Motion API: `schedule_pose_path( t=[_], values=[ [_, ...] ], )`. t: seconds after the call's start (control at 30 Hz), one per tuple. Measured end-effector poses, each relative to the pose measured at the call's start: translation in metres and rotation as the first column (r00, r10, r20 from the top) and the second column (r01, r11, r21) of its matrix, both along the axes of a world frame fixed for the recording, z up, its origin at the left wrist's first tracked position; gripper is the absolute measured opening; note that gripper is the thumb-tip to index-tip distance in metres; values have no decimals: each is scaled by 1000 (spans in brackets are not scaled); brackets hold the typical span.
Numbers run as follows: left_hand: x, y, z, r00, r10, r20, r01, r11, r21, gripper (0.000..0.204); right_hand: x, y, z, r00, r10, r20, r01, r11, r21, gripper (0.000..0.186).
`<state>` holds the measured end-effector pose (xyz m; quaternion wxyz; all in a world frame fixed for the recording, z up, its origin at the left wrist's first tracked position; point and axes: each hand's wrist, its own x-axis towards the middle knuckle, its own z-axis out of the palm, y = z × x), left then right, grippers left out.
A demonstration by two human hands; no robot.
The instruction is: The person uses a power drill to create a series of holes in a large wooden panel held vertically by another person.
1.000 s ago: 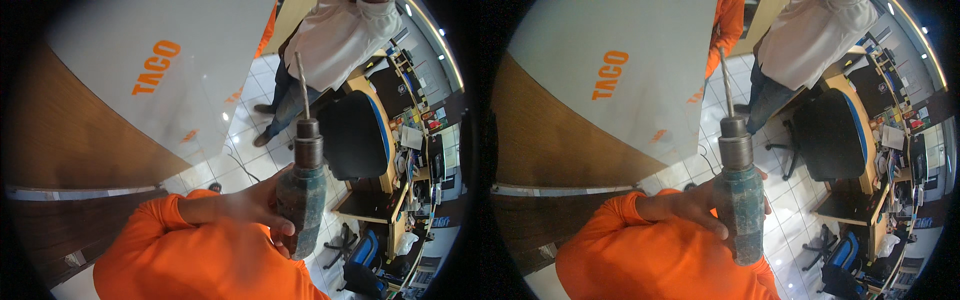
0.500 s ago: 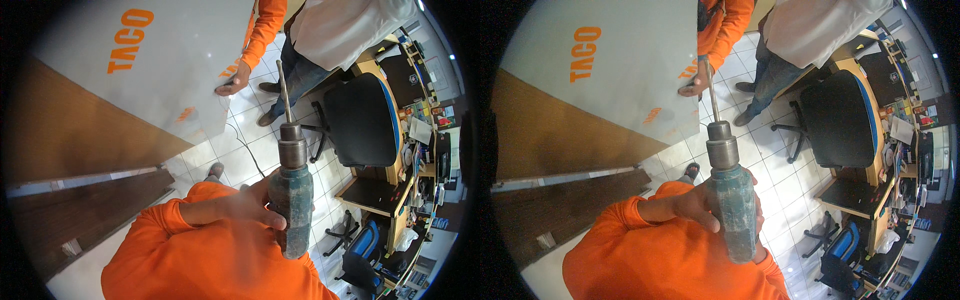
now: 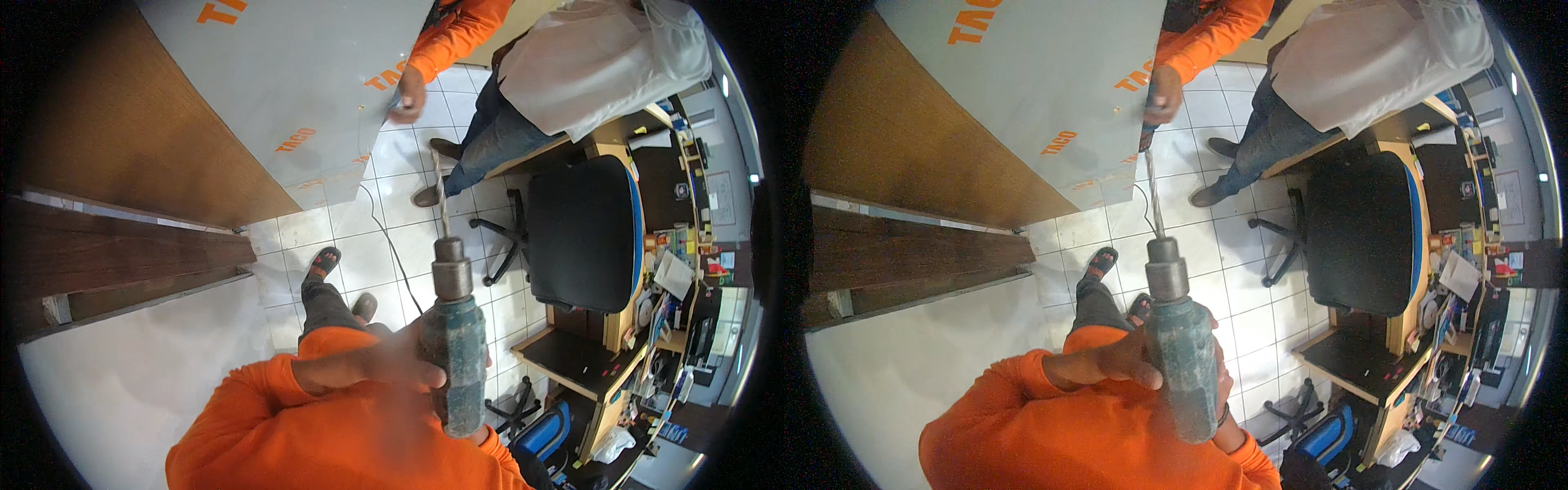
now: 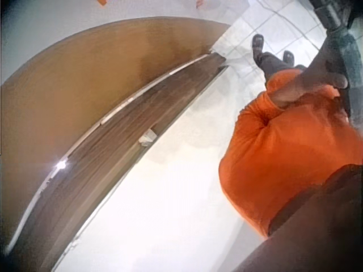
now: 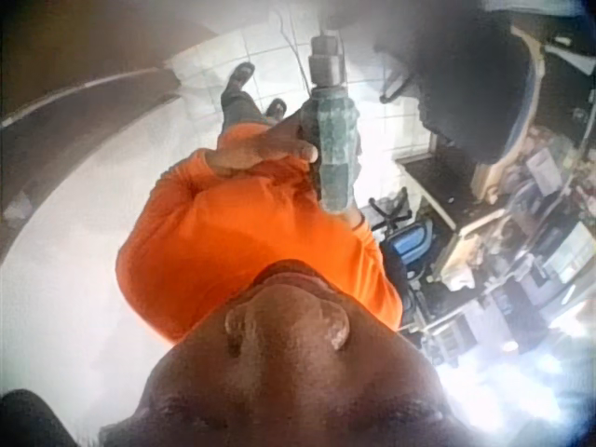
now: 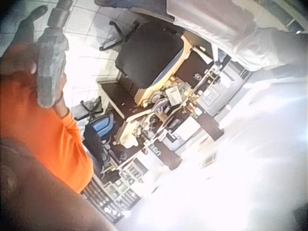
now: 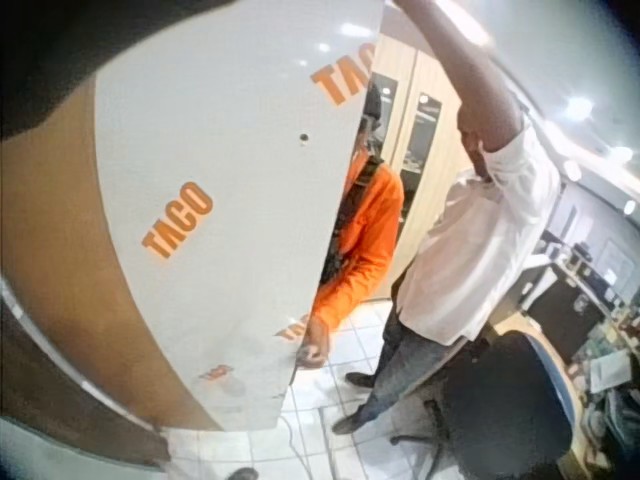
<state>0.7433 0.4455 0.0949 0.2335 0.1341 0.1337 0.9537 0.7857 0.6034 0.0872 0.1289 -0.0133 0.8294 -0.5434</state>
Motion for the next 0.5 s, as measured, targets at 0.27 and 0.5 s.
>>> schedule_pose_path(
  t=[0.27, 0.5],
  values=[
    [29, -6, -117, 931, 288, 226, -218, 932, -291, 90, -27, -6, -71, 822, 543, 172, -563, 820, 103, 75],
    [112, -56, -328, 536, 453, 712, -38, 856, -516, 77, -14, 17, -254, 715, 679, 167, -691, 722, 28, 72]
  ],
)
